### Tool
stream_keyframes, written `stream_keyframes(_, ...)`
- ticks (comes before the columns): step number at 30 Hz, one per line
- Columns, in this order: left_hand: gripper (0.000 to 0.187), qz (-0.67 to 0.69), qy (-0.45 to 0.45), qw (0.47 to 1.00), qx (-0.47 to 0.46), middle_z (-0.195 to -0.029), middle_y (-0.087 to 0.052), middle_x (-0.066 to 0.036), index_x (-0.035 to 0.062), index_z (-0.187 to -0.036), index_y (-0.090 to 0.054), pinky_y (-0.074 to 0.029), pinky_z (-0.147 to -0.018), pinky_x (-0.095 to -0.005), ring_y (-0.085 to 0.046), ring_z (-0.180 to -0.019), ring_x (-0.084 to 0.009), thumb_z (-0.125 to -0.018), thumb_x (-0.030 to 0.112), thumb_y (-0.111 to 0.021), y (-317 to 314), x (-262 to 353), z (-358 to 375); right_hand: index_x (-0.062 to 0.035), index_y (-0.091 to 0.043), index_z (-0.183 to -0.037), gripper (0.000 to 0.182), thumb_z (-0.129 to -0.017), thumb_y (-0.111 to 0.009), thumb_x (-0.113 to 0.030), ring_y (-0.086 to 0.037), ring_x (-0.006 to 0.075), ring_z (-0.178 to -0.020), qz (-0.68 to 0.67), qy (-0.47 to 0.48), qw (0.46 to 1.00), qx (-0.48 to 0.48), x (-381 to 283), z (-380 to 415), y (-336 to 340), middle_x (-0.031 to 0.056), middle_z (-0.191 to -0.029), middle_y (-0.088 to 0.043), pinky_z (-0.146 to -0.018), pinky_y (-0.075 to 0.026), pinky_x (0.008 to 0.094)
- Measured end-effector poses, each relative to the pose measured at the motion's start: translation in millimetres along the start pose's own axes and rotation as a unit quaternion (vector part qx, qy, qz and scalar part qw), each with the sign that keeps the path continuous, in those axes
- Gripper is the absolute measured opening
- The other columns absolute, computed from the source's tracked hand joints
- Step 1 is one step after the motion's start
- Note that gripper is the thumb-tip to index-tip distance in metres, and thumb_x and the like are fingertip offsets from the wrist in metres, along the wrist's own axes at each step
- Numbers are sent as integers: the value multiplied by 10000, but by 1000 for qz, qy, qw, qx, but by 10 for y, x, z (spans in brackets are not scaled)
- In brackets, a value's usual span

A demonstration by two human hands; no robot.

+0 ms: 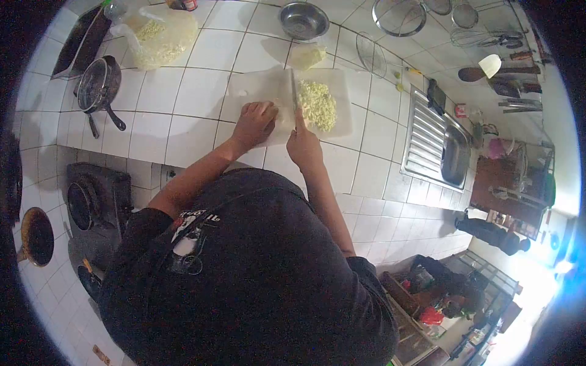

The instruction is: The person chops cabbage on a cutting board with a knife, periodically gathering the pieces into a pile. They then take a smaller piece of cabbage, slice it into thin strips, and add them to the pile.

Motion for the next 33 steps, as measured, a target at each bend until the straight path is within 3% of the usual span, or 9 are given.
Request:
stream_keyframes(10, 346, 3, -8, 1000, 12, -1287, -609, -89, 130, -1233, -598, -407, -1010, -504, -574, -1172, -315, -905, 191, -686, 2, 11, 5, -121, -89, -1627, 794, -939, -484, -131, -671, 533, -838, -16, -7, 996, -82, -232, 194, 116, 374, -925, -671, -810, -524, 602)
stream_keyframes(12, 352, -4, -10, 1000, 5, -1281, -610, -88, 130, -1237, -595, -407, -1012, -501, -575, -1172, -314, -902, 187, -687, -4, 39, 4, -167, -130, -1633, 736, -964, -432, -104, -673, 408, -579, -37, -32, 994, -94, -251, 267, 180, 341, -801, -673, -620, -561, 520)
stream_keyframes(13, 347, -5, -10, 1000, 11, -1271, -610, -89, 130, -1233, -596, -409, -1012, -498, -577, -1169, -313, -902, 183, -685, 6, 47, -3, -167, -130, -1633, 736, -964, -432, -104, -673, 408, -579, -38, -33, 994, -93, -247, 242, 155, 341, -801, -673, -620, -561, 520)
stream_keyframes(15, 341, -8, -15, 1000, 15, -1262, -610, -90, 130, -1229, -597, -410, -1013, -496, -579, -1166, -313, -902, 179, -682, -31, 4, -3, -125, -19, -1628, 829, -927, -460, -94, -682, 519, -815, -82, -36, 990, -107, -240, 126, -7, 391, -881, -662, -786, -537, 592)
stream_keyframes(18, 316, -37, -33, 999, 4, -1256, -606, -95, 126, -1212, -602, -408, -1018, -494, -574, -1170, -312, -906, 175, -668, -166, -41, 16, -121, 0, -1626, 839, -926, -460, -89, -686, 514, -778, -102, 13, 994, -46, -78, -44, -262, 392, -841, -657, -763, -550, 581)
stream_keyframes(22, 298, -15, -7, 1000, -6, -1261, -600, -103, 115, -1188, -603, -413, -1009, -489, -575, -1170, -313, -901, 170, -657, 20, 58, -28, -105, -17, -1625, 858, -898, -472, -69, -675, 532, -781, -64, -32, 990, -119, -334, 180, 121, 387, -824, -657, -754, -538, 596)
stream_keyframes(28, 324, -5, -14, 1000, -23, -1265, -606, -107, 115, -1182, -597, -411, -1014, -489, -571, -1187, -318, -874, 170, -681, -58, 53, -50, -54, -36, -1619, 869, -872, -479, -67, -688, 503, -839, 18, -4, 998, -54, -181, 11, -157, 364, -858, -675, -792, -532, 588)
stream_keyframes(33, 363, -14, -7, 1000, -9, -1295, -599, -116, 118, -1222, -595, -407, -1027, -485, -571, -1190, -330, -880, 203, -682, -9, 49, -25, -27, -8, -1612, 881, -869, -481, -64, -687, 502, -848, -15, -27, 990, -135, -262, 143, -12, 365, -866, -675, -777, -526, 592)
Point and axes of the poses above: each hand's wrist, its own z-axis away from the middle knuckle, its own y-axis out of the back of the hand, x = y × z, the point moved 6 cm from there along -z, towards the middle knuckle
